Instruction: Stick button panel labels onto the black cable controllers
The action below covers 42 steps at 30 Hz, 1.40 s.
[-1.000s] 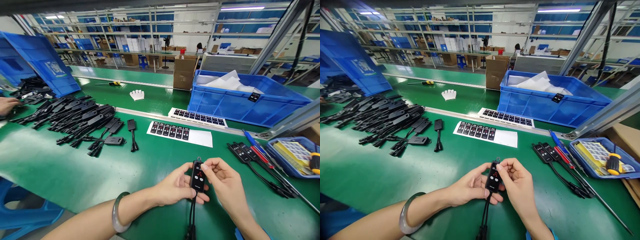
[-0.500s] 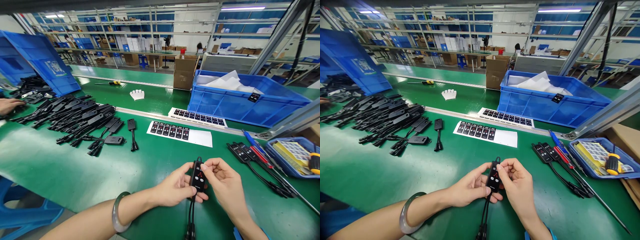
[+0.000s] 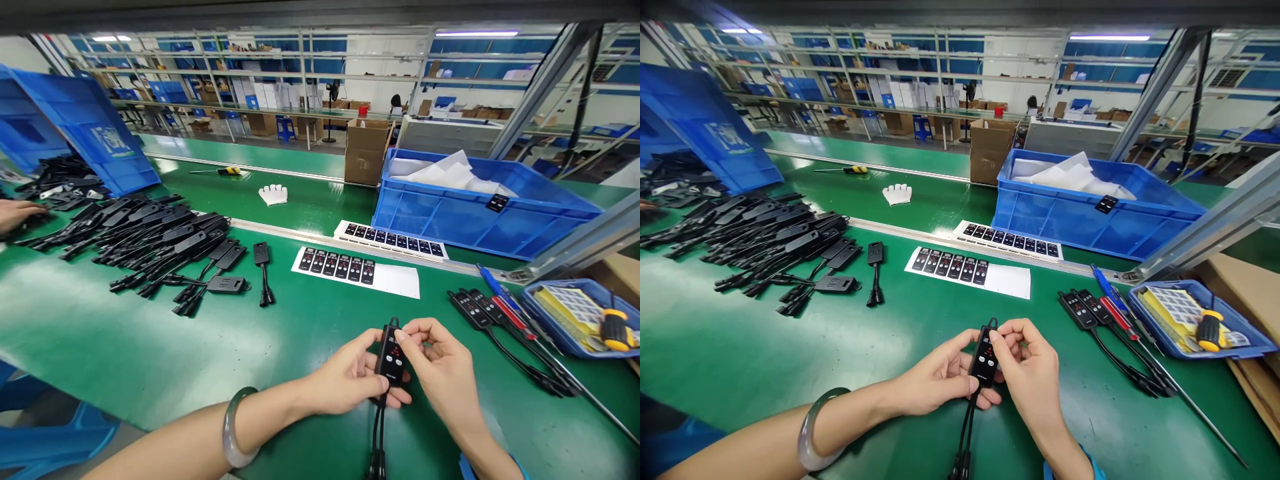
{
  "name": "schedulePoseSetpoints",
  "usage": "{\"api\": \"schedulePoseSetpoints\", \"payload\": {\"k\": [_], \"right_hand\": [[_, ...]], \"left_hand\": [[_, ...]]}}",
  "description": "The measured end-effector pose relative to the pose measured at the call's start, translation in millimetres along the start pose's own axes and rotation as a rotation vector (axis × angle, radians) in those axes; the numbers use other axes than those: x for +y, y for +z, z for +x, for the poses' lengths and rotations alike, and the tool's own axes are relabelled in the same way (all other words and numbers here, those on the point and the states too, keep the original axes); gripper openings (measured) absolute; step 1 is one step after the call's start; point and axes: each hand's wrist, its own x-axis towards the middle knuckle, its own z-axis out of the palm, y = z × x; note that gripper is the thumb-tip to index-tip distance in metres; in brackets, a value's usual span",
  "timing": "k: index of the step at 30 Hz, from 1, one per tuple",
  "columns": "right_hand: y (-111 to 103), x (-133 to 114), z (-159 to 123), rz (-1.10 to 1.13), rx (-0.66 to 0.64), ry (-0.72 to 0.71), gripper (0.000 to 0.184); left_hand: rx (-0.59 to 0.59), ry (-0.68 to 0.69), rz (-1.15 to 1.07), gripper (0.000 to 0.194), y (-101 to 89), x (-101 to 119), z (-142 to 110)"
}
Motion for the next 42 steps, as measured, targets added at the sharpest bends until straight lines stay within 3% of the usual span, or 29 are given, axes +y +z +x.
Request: {"api": "schedulePoseSetpoints", "payload": {"k": [4,11,15,17,22,33,38,42], "right_hand": [[-1.8,5.7,7.1,-0.073,-0.005,-0.047,0.037],[11.9,13.6,-1.6,-0.013,-0.387,0.023,0.045],[13.2,11.1,-10.2,0.095,-0.507,0.136,0.083],[10.5,10.8,-11.3,0.121,-0.514,0.129,0.087],[5.0,13.0,-10.6,0.040,-0.453,0.025,0.055],[2.5,15.0,-11.2,-0.108,-0.459,-0.022,0.055],[7.0,16.4,-10.3,-0.136,-0.465,-0.053,0.055],[11.3,15.0,-10.8,-0.274,-0.355,-0.157,0.058]], "left_hand": [[-0.009,-0.051,-0.088,0.046,-2.0,1.4,1.2],[0.080,0.011,-0.133,0.028,-6.1,1.2,4.7],[0.121,0.049,-0.141,0.026,-6.5,1.5,4.0],[0.121,0.048,-0.137,0.027,-5.9,2.1,3.4],[0.101,0.066,-0.014,0.033,-2.8,6.2,0.1],[0.088,0.026,0.076,0.035,2.6,9.3,-3.0],[0.144,0.017,0.140,0.038,0.3,2.9,-0.4],[0.188,0.075,0.045,0.040,-3.1,0.3,4.7]]}}
